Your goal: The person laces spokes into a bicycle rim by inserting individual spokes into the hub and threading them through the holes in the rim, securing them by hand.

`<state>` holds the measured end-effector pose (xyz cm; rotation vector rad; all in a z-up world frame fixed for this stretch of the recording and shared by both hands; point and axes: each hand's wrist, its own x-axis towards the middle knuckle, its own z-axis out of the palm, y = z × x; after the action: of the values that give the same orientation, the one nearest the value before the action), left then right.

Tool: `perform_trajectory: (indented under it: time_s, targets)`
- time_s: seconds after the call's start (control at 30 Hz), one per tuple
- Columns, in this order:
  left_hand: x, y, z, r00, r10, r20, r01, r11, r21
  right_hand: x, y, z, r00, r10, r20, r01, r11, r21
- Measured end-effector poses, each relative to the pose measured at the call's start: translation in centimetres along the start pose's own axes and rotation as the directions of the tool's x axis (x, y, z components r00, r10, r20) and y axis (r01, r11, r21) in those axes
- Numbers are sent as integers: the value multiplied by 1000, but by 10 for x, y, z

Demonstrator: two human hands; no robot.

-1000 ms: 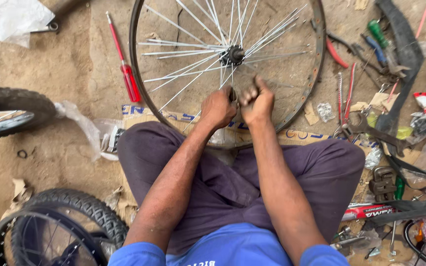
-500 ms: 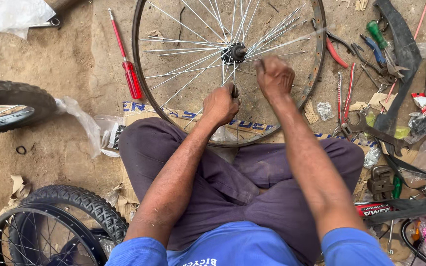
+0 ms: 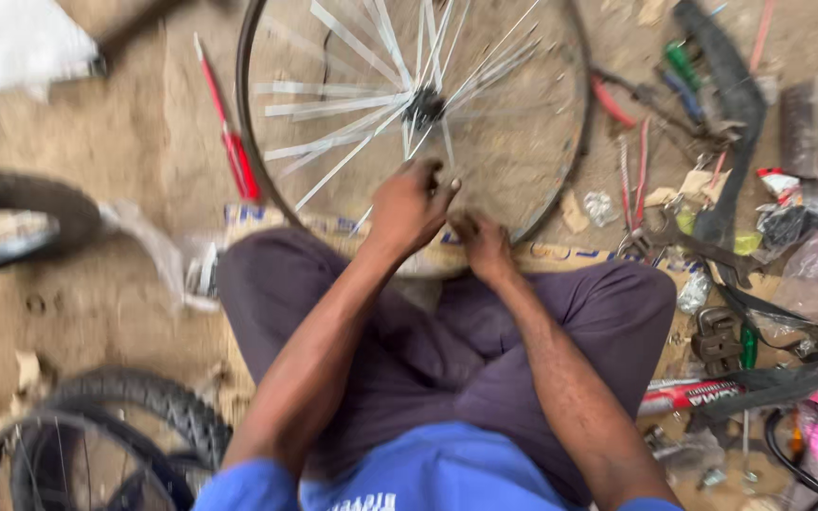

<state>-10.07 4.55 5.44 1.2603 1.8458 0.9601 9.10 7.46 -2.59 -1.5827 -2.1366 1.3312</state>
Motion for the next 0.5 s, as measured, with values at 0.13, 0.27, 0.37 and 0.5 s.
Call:
perform_trajectory:
  time_s: [0.13,0.27,0.37,0.5]
  targets:
    - [-58,77,-90,985,124,-116,-169,671,-722,-11,18,0,998,-69,-3,68,997,-30]
    - [-103,149,-164,841,484,-243,-472,435,-767,-12,22,11,970,-228,-82,227,974,-20]
    - [-130,189,-183,729,621,-288,-567,313,-762,-14,23,10,961,-263,-90,264,965,5]
    - [-153,216,-179,630,703,-330,-626,209,-751,-19,25,7,984,-157,-79,159,987,14]
